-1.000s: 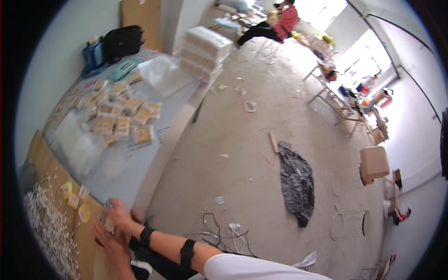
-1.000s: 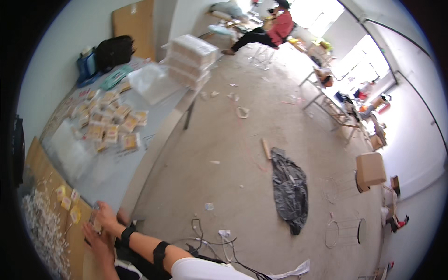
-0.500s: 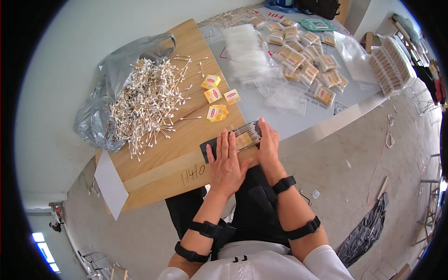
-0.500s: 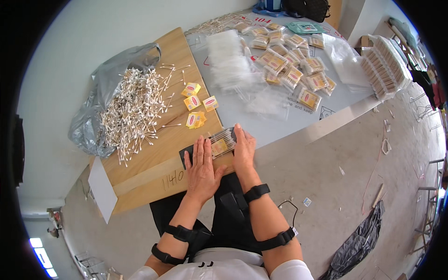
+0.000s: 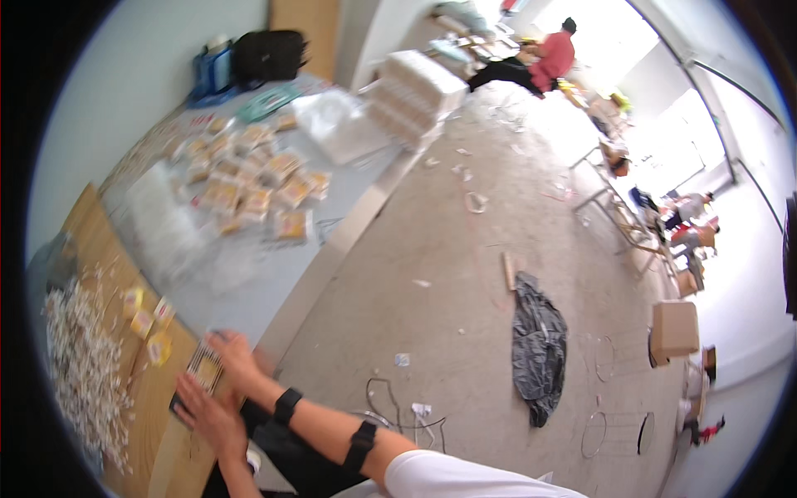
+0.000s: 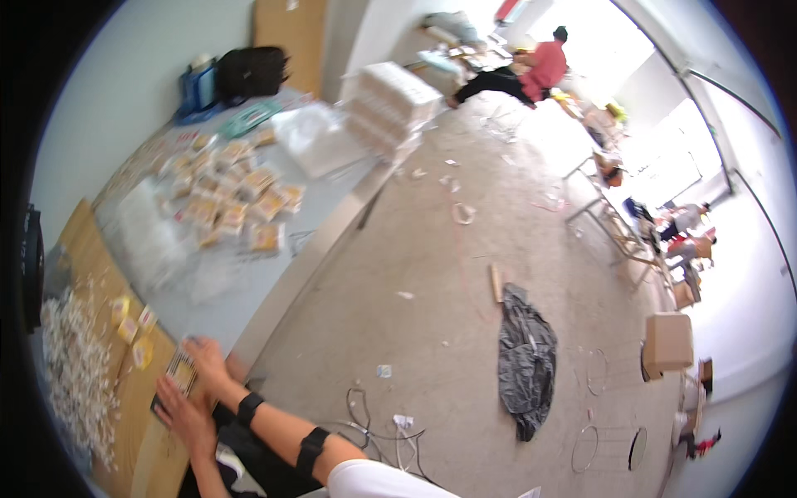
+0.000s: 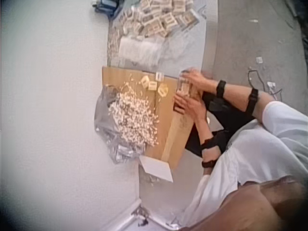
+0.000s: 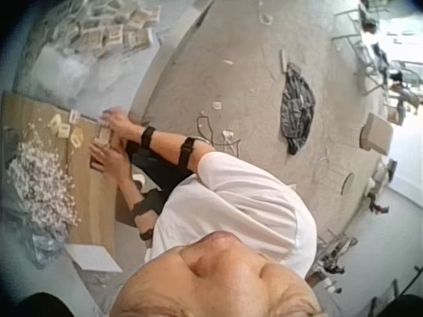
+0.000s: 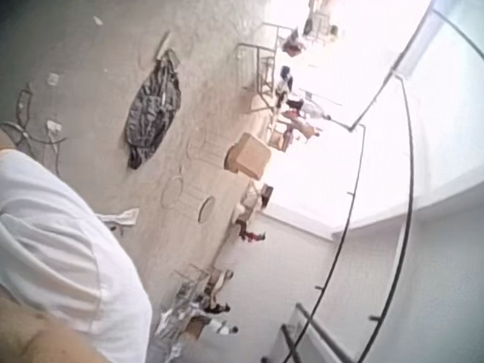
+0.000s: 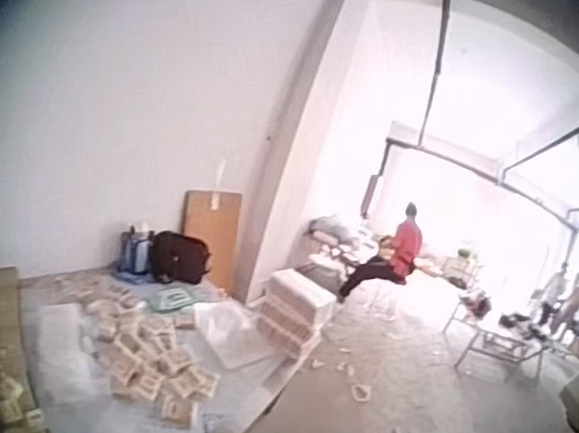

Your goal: Arranging and organizing cotton swabs on a table into a holder or for packaging.

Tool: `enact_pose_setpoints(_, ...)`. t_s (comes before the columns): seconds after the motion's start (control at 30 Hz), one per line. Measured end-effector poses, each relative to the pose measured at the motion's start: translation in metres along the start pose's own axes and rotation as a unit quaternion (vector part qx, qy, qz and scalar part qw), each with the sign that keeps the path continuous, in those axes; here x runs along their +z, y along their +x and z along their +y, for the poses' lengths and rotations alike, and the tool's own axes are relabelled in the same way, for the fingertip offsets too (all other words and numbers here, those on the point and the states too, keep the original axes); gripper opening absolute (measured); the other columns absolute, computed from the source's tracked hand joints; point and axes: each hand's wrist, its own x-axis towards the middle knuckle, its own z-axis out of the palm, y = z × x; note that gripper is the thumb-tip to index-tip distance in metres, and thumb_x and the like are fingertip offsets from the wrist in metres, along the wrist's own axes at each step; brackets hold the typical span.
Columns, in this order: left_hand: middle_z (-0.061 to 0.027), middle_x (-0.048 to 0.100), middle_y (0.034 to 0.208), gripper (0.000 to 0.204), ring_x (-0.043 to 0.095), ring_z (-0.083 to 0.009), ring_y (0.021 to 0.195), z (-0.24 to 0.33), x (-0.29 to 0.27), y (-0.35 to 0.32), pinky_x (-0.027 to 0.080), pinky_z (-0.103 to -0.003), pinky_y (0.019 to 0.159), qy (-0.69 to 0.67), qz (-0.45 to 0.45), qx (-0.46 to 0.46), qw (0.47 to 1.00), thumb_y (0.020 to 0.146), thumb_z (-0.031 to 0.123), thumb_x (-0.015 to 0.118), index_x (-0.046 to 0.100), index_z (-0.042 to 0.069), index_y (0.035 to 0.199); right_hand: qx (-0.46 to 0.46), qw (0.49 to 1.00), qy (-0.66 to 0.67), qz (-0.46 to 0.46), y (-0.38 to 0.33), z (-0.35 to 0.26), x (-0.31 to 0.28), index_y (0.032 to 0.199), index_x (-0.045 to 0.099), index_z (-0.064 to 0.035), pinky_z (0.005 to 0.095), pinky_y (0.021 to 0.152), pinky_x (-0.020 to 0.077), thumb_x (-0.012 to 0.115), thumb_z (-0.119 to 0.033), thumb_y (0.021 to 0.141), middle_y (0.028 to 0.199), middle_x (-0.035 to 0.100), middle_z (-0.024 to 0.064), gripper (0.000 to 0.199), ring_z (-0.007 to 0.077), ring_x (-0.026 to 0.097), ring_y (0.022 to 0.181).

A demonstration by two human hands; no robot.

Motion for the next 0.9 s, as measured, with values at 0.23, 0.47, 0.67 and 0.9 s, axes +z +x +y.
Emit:
enact_pose_setpoints(0.23,-0.0170,0.017,0.153,0.070,0.015,-0.0302,0.143,0.019,0.013,0.008,0.014,-0.051,0.112,0.058,-0.005,-0.003,0.998,0.098,0.048,0.032,0.015,0.001,0.147,0.025,0.989,0.147,-0.017,0.009,-0.019,-0.019,0.079,0.061,-0.0017,0.0243,0.050,0.0425,0.060,-0.014,0.090,0.066,0.060,-0.0005,0.017,0.0057,0.054,0.056)
enact_pose_setpoints(0.47,-0.0193,0.018,0.152,0.070,0.018,-0.0317,0.141,0.020,0.014,0.011,0.017,-0.051,0.111,0.085,-0.007,-0.009,0.996,0.098,0.048,0.032,0.017,0.000,0.146,-0.008,0.990,0.141,-0.005,0.008,-0.013,-0.013,0.076,0.060,-0.0024,0.0234,0.051,0.0412,0.060,-0.016,0.091,0.066,0.059,-0.0036,0.020,0.0031,0.050,0.058)
enact_pose_setpoints(0.67,-0.0188,0.018,0.152,0.070,0.017,-0.0304,0.142,0.022,0.008,0.011,0.017,-0.049,0.112,0.099,-0.026,-0.031,0.994,0.097,0.047,0.035,0.019,-0.002,0.145,-0.012,0.995,0.098,-0.020,0.006,-0.014,-0.013,0.076,0.060,-0.0015,0.0237,0.053,0.0411,0.059,-0.018,0.092,0.066,0.058,-0.0037,0.022,0.0029,0.049,0.060)
enact_pose_setpoints(0.9,-0.0197,0.019,0.152,0.070,0.018,-0.0318,0.141,0.016,0.020,0.009,0.017,-0.050,0.111,0.059,0.020,-0.006,0.998,0.097,0.046,0.037,0.019,-0.001,0.145,0.018,0.990,0.135,-0.022,0.009,-0.012,-0.014,0.084,0.060,-0.0002,0.0259,0.055,0.0431,0.061,-0.019,0.090,0.072,0.061,-0.0006,0.020,0.0051,0.052,0.063)
